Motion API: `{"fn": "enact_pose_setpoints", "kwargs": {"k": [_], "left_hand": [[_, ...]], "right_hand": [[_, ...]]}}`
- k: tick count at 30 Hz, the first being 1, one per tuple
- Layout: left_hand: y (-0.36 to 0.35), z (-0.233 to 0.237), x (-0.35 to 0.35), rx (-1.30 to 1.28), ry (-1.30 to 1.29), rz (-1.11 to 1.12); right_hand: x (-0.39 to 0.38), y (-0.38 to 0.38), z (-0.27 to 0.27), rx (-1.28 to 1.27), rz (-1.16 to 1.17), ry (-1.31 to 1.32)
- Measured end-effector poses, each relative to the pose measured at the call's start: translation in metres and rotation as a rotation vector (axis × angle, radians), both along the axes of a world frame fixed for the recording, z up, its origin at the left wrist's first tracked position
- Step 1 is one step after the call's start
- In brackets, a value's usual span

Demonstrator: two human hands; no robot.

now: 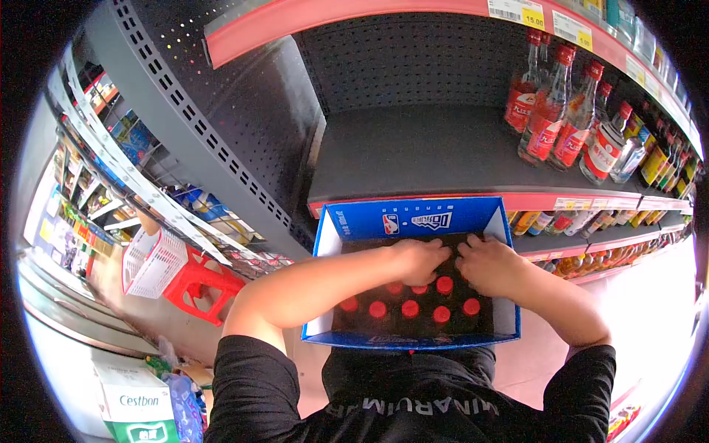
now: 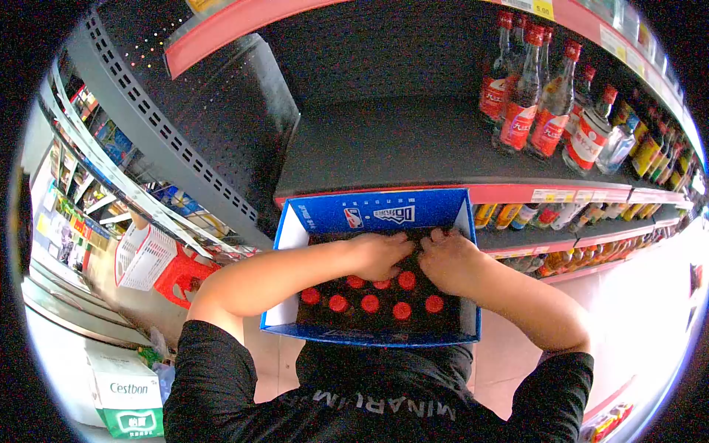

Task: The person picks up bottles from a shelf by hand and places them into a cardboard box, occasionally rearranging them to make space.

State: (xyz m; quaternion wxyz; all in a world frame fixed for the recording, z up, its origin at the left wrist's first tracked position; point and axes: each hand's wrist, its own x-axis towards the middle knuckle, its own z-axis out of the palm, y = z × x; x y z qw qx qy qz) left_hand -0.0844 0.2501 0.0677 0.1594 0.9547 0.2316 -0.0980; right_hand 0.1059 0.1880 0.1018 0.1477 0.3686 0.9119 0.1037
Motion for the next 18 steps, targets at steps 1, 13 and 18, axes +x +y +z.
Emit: {"fn": "enact_pose_setpoints", "kwargs": {"k": [1,13,18], "left_hand": [[0.001,-0.007,-0.001,0.021,-0.03,-0.005],[0.002,-0.005,-0.001,-0.013,0.01,0.006],[0.003,-0.004,0.001,-0.014,0.027,-0.002]], "right_hand": [[0.0,0.0,0.0,0.001,-0.001,0.001],[0.001,0.0,0.002,-0.004,0.031,0.037],[-0.002,0.0,0.004,-0.057,-0.012,0.002]]}}
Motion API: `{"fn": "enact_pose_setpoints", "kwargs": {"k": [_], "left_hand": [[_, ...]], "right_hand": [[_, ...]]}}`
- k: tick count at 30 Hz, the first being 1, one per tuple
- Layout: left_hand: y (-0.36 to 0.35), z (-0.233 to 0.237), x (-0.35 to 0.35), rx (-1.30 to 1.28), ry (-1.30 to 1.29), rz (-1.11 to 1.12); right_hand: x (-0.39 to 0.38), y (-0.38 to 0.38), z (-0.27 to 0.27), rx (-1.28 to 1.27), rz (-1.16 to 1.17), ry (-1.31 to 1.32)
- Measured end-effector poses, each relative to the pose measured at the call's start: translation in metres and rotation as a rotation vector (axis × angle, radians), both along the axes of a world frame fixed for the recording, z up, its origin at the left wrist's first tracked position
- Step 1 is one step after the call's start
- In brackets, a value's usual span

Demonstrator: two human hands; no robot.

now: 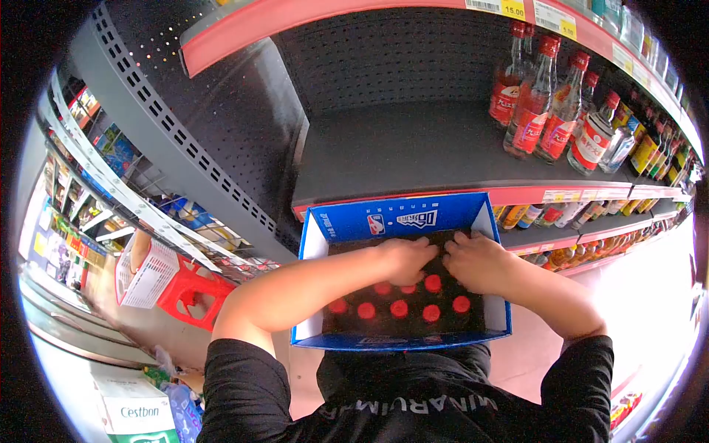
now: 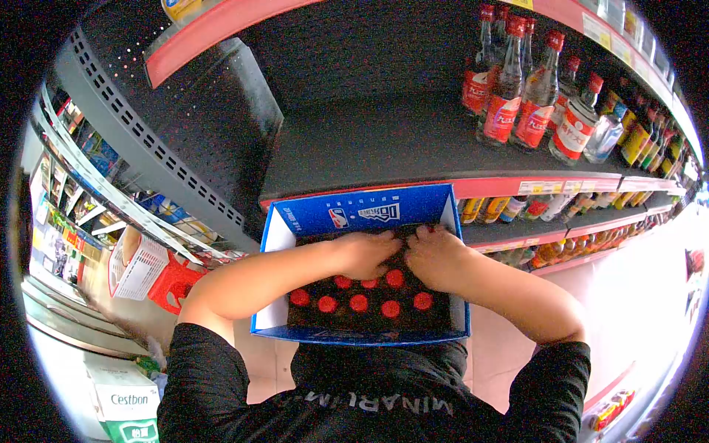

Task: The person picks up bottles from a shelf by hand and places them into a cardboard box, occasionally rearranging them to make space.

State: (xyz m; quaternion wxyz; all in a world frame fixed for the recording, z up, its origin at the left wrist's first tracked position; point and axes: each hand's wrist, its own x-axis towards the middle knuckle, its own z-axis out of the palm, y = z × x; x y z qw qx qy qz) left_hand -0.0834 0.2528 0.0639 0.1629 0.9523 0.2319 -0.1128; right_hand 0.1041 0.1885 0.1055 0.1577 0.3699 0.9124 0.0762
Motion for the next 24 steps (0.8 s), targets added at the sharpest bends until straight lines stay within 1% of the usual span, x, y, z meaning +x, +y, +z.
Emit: {"fn": "enact_pose_setpoints", "kwargs": {"k": [2,5,7,16,19,24], "left_hand": [[0.001,-0.002,-0.002,0.003,-0.024,-0.007],[-0.003,0.011,0.001,-0.037,0.043,0.026],[-0.005,0.013,0.0,-0.04,0.035,0.042],[-0.006,0.014,0.0,-0.017,0.007,0.031],[-0.005,0.009,0.0,0.004,0.013,0.016],[-0.002,0.0,-0.001,0.012,-0.022,0.003]], "right_hand": [[0.001,0.0,-0.001,0.008,0.007,0.009],[0.003,0.0,-0.003,0.031,0.032,0.009],[0.0,0.0,0.001,0.019,0.028,-0.028],[-0.001,-0.001,0.003,0.031,0.008,-0.01],[0.0,-0.003,0.0,0.053,0.005,0.036],[-0.001,-0.002,0.001,0.048,-0.006,0.014]]}}
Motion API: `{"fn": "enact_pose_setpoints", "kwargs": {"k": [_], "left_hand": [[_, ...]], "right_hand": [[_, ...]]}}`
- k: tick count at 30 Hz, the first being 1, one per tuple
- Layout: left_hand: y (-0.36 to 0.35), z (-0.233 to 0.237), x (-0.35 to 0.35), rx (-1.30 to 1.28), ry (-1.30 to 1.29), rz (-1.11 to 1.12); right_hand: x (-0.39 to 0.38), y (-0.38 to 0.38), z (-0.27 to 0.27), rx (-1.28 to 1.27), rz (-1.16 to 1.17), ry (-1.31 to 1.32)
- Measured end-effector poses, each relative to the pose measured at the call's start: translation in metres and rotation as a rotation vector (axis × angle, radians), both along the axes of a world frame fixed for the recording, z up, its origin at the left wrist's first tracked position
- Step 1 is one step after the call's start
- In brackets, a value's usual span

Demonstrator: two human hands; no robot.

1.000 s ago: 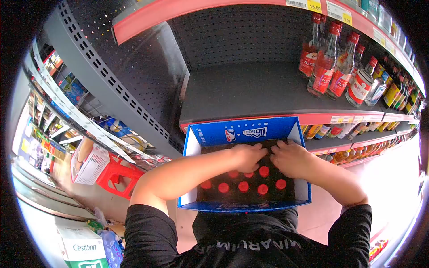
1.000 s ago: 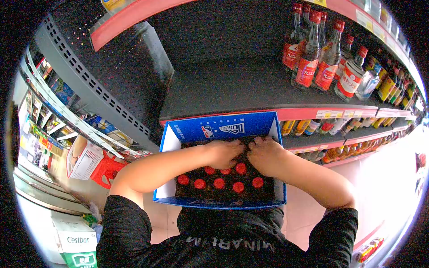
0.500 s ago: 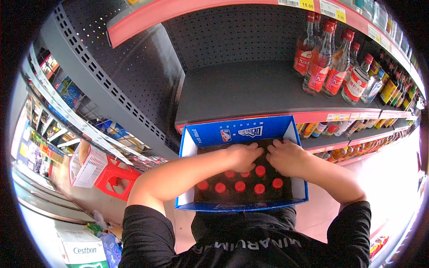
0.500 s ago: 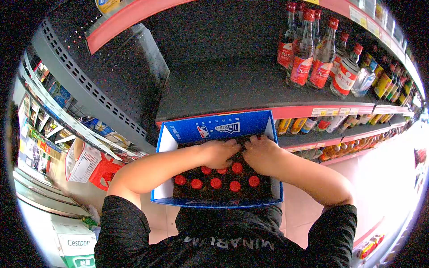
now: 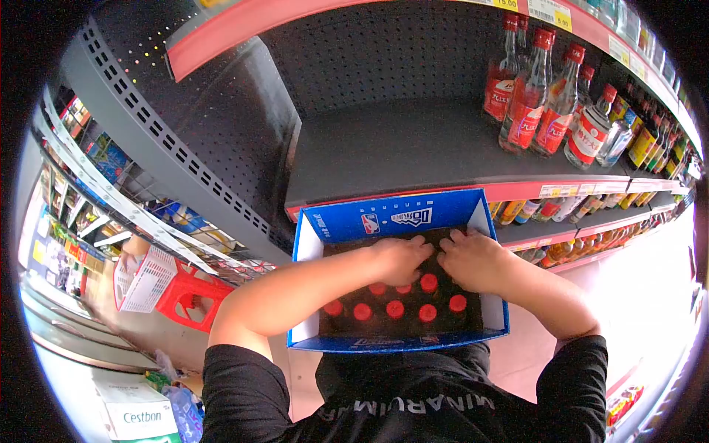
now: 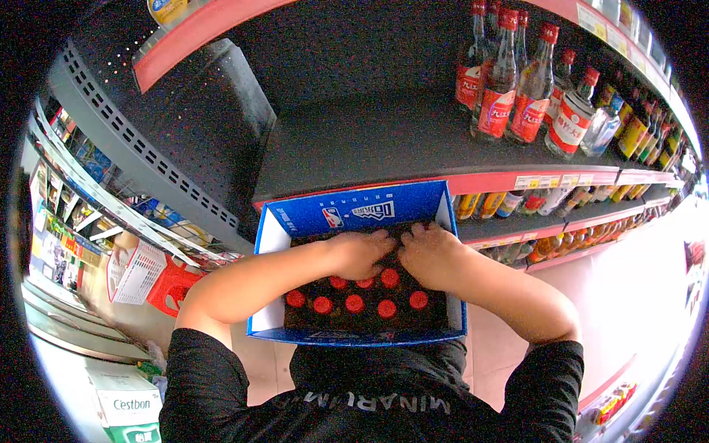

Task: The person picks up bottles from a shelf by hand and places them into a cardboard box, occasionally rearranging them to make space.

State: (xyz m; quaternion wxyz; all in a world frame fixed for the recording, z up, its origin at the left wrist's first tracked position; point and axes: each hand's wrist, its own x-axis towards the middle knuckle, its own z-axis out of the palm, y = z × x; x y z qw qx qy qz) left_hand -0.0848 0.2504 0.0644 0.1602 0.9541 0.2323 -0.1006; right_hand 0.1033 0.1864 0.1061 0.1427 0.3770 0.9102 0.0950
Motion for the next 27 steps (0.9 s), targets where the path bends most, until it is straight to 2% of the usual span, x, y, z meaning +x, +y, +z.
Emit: {"fn": "enact_pose_setpoints", "kwargs": {"k": [11,27], "left_hand": [[-0.002,0.014,0.002,-0.063,0.116,0.027],[-0.002,0.015,0.003,-0.063,0.091,0.043]], "right_hand": [[0.0,0.0,0.001,-0.013,0.002,0.033],[0.0,0.001,0.001,-0.051,-0.024,0.049]]}}
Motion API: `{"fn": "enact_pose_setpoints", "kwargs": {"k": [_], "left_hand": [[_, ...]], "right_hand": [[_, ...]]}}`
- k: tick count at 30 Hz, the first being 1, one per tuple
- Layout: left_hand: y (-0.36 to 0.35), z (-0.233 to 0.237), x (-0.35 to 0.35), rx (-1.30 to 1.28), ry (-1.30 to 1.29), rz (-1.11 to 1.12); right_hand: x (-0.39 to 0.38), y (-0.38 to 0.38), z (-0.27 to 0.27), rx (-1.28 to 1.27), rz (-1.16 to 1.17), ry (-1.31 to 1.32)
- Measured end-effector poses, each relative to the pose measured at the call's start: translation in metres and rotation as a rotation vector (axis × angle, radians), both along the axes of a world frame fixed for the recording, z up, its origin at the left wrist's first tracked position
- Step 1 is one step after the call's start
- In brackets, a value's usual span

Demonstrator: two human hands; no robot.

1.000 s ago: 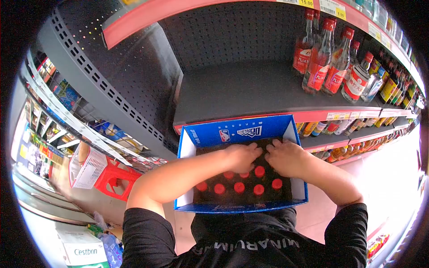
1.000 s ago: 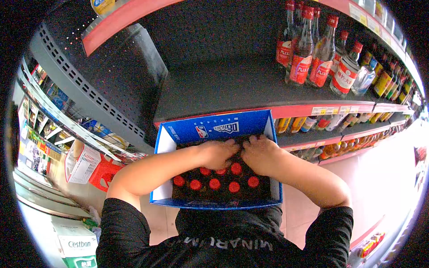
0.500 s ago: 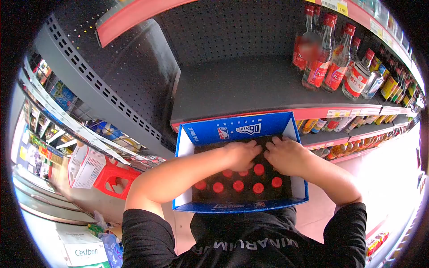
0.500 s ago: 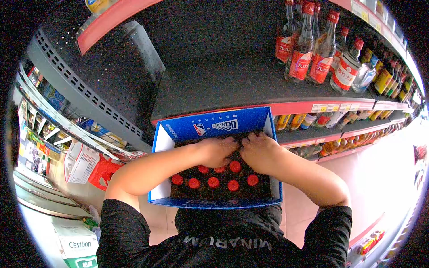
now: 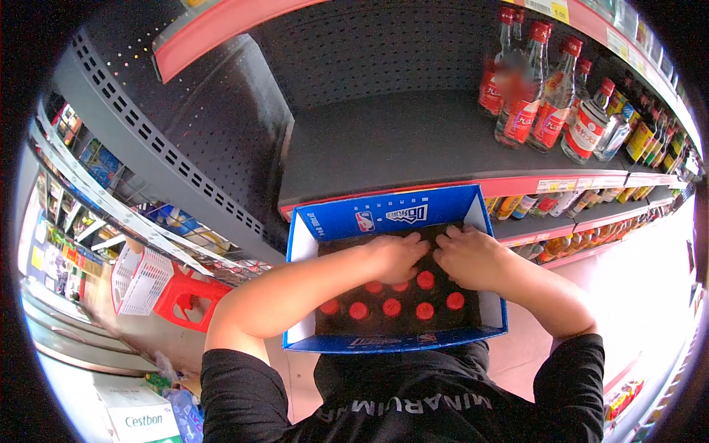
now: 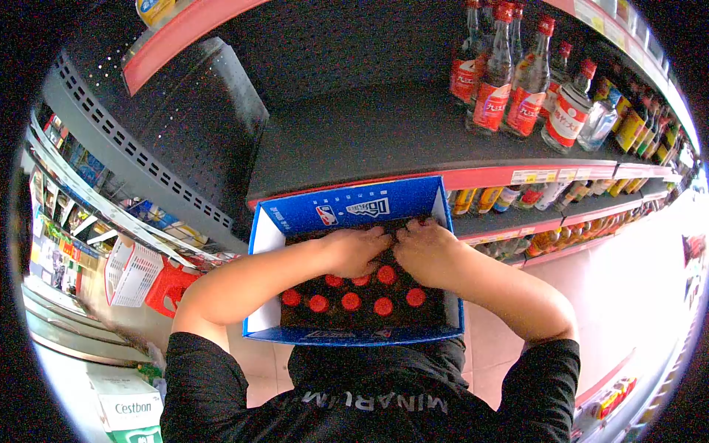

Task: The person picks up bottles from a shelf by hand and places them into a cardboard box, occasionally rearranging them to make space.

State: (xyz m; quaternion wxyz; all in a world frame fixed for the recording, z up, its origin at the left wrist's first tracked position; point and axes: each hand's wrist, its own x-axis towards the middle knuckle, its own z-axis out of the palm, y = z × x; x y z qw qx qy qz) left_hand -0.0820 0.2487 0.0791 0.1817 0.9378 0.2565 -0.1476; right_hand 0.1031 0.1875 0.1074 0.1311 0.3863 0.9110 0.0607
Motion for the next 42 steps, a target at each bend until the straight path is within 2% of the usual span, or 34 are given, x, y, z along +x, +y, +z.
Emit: {"fn": "enact_pose_setpoints", "kwargs": {"k": [11,20,23,25,26,28,30,34,36,40,41,42], "left_hand": [[0.0,-0.01,-0.004,0.078,-0.1,-0.034],[-0.003,0.001,0.0,0.069,0.004,-0.002],[-0.002,0.011,-0.006,0.124,-0.075,-0.016],[0.004,0.026,-0.013,0.188,-0.216,0.054],[0.004,0.051,-0.017,0.166,-0.218,0.13],[0.02,0.058,-0.038,0.198,-0.45,0.085],[0.022,0.08,-0.06,0.156,-0.308,0.157],[0.005,0.074,-0.098,0.214,0.06,0.143],[-0.007,0.054,-0.108,0.256,0.142,0.105],[-0.025,0.038,-0.104,0.168,0.084,0.108],[-0.025,0.033,-0.101,0.154,0.117,0.102],[-0.027,0.035,-0.091,0.104,0.267,0.141]], "right_hand": [[0.001,0.0,-0.001,0.002,0.004,0.027],[0.0,0.0,0.0,0.008,-0.001,-0.007],[-0.001,0.001,0.0,-0.016,-0.015,-0.048],[-0.001,0.001,0.001,-0.055,-0.044,-0.053],[-0.001,0.001,0.0,-0.049,-0.033,-0.045],[0.001,0.0,0.001,-0.03,-0.012,-0.033],[0.0,-0.001,0.004,-0.035,-0.011,-0.036],[0.001,0.001,0.003,-0.039,-0.006,-0.033],[0.001,0.001,0.003,-0.046,-0.011,-0.036],[0.001,0.001,0.003,-0.069,-0.027,-0.059],[0.0,0.002,0.003,-0.079,-0.037,-0.063],[-0.001,0.002,0.005,-0.067,-0.03,-0.065]]}}
